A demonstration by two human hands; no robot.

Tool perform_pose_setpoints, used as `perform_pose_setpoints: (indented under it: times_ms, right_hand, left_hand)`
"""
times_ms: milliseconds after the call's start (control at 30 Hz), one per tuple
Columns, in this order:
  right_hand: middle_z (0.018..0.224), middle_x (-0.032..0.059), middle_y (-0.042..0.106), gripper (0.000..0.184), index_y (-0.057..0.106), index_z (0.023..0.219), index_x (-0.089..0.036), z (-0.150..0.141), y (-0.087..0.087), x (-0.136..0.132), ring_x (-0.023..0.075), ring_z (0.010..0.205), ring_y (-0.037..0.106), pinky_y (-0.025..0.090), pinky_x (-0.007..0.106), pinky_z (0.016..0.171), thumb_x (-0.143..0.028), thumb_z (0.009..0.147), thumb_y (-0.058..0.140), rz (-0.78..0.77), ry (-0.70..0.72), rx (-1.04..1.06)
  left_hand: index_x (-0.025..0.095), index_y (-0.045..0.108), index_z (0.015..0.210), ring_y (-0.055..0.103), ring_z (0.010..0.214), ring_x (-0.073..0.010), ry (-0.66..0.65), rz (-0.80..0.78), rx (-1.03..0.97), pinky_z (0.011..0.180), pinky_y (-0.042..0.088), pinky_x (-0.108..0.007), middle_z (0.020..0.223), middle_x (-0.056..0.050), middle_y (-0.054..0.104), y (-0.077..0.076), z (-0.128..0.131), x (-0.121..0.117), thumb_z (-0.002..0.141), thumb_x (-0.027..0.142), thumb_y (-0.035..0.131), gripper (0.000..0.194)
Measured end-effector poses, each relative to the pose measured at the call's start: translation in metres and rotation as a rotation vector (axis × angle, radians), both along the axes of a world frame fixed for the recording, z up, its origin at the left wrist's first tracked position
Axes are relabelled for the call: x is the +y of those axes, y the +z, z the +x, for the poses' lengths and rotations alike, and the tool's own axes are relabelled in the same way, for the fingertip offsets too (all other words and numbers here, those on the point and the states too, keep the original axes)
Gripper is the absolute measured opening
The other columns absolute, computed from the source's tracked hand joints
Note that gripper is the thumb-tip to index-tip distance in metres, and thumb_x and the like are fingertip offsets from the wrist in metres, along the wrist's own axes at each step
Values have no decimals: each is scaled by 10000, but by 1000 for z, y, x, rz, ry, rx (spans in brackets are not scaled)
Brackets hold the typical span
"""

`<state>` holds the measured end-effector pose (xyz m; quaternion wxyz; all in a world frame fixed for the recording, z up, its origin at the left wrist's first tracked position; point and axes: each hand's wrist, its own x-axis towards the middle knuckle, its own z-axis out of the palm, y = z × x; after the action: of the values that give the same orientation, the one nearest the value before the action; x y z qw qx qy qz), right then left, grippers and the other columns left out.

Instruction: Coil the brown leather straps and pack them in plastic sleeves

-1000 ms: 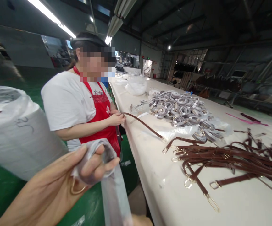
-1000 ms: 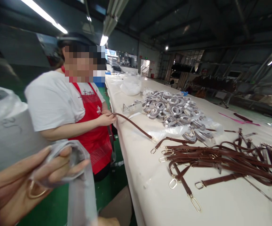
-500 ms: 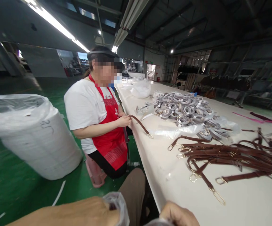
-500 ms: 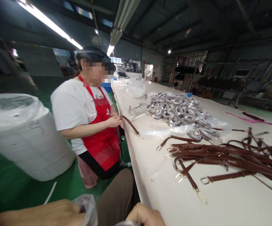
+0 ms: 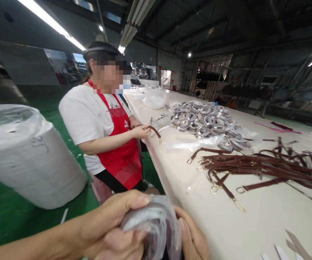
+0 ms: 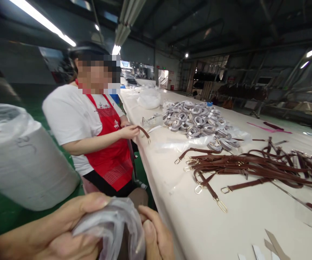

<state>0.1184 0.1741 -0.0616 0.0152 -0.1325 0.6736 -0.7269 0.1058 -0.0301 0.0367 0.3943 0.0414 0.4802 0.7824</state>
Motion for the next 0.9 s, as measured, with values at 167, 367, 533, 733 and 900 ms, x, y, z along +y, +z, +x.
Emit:
perform_pose_setpoints:
  times_ms: [167,367,533,733,900]
  right_hand:
    - [1273,152,631,597,506,1341,-187,12,-20,-25,287,1157,613,533,377,932,-610,923,554,-122,-287,59]
    - [1146,92,617,341,559,1313,-214,-6,-13,-23,208,1077,579,477,338,969,-340,1034,408,124,-290,230]
    - [1017,65,685,381,568,1231,-173,-15,7,-4,189,928,658,500,309,895,-454,974,553,-117,-23,-49]
    - [737,76,721,467,517,933,-145,-18,9,-4,127,501,650,444,185,502,-589,871,646,-372,153,-321]
    - [584,50,680,558,547,934,-125,-19,-3,-7,121,367,577,357,143,357,-636,781,711,-386,185,-449]
  left_hand:
    - [137,701,715,225,306,-39,89,168,-8,620,500,-213,345,121,186,7,-17,16,950,364,483,393]
    - [65,684,742,252,302,-22,68,340,-38,645,515,-196,377,106,211,16,-44,25,1044,230,224,574]
    - [34,648,742,289,296,-27,184,398,-144,646,567,-217,401,118,166,15,-63,27,1051,198,179,585]
    - [-18,649,850,480,420,-58,350,431,-104,861,607,-322,481,62,383,7,-70,36,1028,164,261,465]
    - [72,666,1009,678,738,-162,481,251,338,1090,483,-401,664,-13,611,-20,-62,50,990,235,466,259]
